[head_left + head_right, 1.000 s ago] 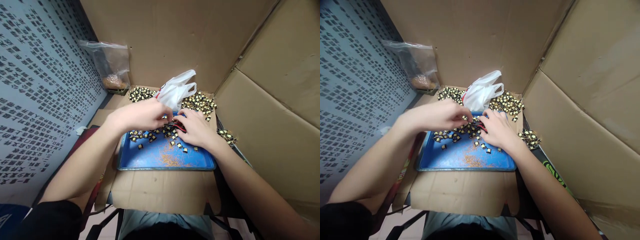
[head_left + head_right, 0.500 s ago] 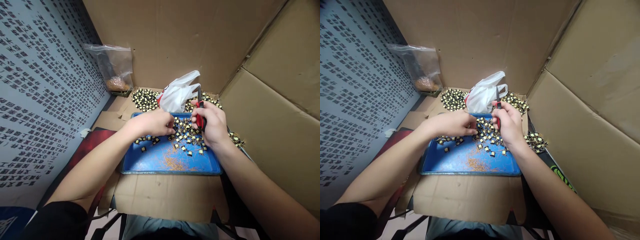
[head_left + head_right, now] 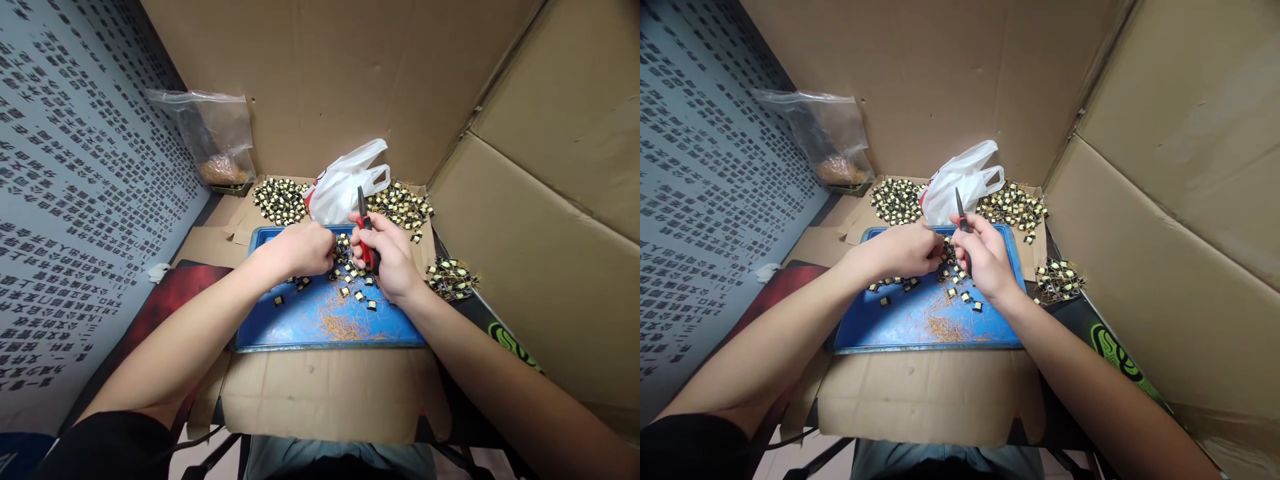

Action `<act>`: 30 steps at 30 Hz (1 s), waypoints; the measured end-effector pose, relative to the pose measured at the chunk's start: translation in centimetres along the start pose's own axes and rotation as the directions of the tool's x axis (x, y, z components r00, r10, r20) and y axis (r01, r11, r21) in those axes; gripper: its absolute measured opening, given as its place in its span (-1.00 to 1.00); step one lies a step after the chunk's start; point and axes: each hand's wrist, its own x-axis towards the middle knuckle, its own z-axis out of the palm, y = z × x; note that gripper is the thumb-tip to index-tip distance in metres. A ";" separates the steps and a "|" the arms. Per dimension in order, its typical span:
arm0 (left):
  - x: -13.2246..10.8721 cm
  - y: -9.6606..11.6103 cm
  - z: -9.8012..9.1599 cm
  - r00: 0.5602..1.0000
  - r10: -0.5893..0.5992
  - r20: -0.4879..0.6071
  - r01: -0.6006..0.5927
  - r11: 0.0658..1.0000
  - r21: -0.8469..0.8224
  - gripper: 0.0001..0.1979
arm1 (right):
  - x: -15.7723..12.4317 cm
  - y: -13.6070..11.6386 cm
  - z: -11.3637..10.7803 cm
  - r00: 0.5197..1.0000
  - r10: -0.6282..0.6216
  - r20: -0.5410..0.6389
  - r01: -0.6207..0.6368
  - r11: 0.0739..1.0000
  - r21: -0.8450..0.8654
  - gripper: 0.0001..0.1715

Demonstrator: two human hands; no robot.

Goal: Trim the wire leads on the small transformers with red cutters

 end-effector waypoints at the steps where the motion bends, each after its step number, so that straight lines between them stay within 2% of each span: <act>1: 0.0 0.1 0.0 1.000 0.007 0.007 -0.007 1.000 -0.007 -0.78 | 0.1 0.1 0.1 1.000 0.003 -0.019 -0.004 1.000 -0.017 -0.54; 6: 0.2 0.4 0.0 0.997 0.028 0.076 -0.026 0.999 -0.029 -0.81 | 0.6 0.6 0.1 0.998 -0.041 -0.039 0.036 0.992 -0.122 -0.50; 14: -0.6 -1.7 -0.6 0.993 0.111 0.036 -0.100 0.967 -0.233 -0.89 | 1.0 1.9 0.1 0.988 -0.150 -0.022 0.146 0.980 -0.138 -0.57; 17: -1.3 -1.9 0.1 0.988 0.146 -0.057 -0.156 0.945 -0.287 -0.89 | 0.9 2.0 -0.2 0.971 -0.239 -0.023 0.233 0.959 -0.163 -0.57; 21: -1.9 -0.9 1.9 0.983 0.126 -0.132 -0.151 0.968 -0.200 -0.84 | 0.6 2.2 -1.1 0.933 -0.359 0.015 0.352 0.904 -0.242 -0.59; 26: -2.2 0.1 3.7 0.977 0.112 -0.182 -0.136 0.982 -0.127 -0.79 | -0.4 2.9 -1.9 0.919 -0.376 0.121 0.394 0.845 -0.362 -0.57; 28: -2.2 -0.1 4.1 0.963 0.109 -0.244 -0.147 0.979 -0.140 -0.80 | -0.8 3.0 -1.9 0.910 -0.386 0.155 0.415 0.826 -0.381 -0.55; 30: -2.3 -0.5 4.3 0.932 0.067 -0.355 -0.152 0.964 -0.217 -0.82 | -1.1 3.0 -1.7 0.898 -0.411 0.157 0.439 0.815 -0.379 -0.54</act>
